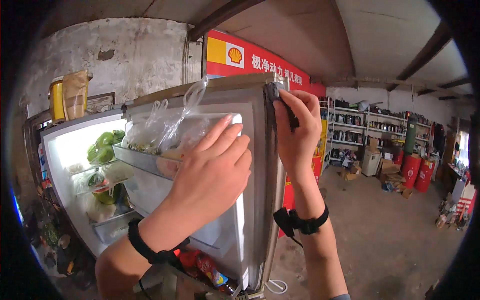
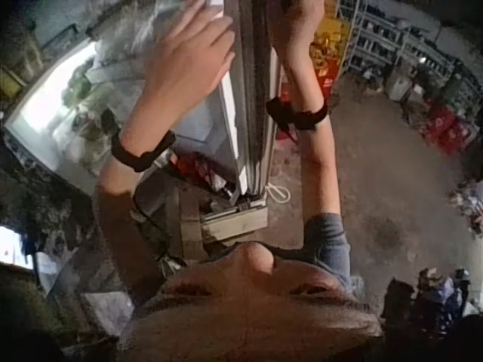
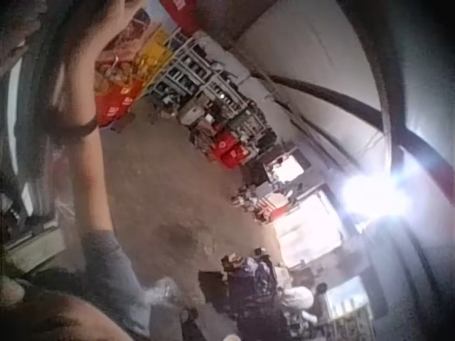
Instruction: The person scrubs the edges and corners of a refrigerator door with a small abrasive pad, then wipes the door frame and seal with a cloth. The person opens the refrigerator to access the interior seal and continues wiping the door edges and handle area.
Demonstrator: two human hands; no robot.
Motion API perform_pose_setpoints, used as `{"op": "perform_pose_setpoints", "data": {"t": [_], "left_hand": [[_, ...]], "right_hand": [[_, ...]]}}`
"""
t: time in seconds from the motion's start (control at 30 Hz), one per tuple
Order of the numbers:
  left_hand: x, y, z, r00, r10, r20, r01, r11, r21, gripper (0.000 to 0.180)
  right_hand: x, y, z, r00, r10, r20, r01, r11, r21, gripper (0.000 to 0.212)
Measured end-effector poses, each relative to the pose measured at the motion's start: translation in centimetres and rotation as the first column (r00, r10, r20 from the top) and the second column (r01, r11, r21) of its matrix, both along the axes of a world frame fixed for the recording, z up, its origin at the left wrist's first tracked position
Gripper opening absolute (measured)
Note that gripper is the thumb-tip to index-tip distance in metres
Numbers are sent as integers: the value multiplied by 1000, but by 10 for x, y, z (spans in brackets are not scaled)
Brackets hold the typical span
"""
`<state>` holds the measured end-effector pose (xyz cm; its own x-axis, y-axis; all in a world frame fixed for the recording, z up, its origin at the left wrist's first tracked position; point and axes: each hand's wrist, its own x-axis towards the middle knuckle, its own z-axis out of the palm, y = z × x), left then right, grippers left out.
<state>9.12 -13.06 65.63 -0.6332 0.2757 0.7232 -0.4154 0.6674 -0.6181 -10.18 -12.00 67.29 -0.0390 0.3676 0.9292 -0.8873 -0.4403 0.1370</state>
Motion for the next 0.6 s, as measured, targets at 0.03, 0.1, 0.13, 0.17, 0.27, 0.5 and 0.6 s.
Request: {"op": "perform_pose_setpoints", "data": {"t": [0.03,0.1,0.13,0.17,0.27,0.5,0.6], "left_hand": [[-1,-3,2,1000,9,11,-9,1000,-26,23],[2,-9,4,999,20,32,-18,998,-66,18],[3,-11,5,999,21,50,-17,997,-73,15],[5,-13,4,997,21,81,-15,997,-69,13],[4,-18,3,997,-4,77,11,996,-93,13],[4,-24,4,984,115,136,-89,979,-184,24],[6,-24,5,980,145,136,-109,964,-242,28]], "right_hand": [[1,1,3,999,-42,-5,42,999,-1,20],[5,2,3,992,-124,-13,125,992,33,19],[7,1,-1,986,-169,-11,169,986,14,18],[9,0,-6,987,-160,-2,160,987,13,18],[12,-2,-35,988,-149,41,148,988,35,19],[11,1,-165,973,-184,139,149,961,234,17],[17,9,-240,967,-176,183,115,946,303,19]]}}
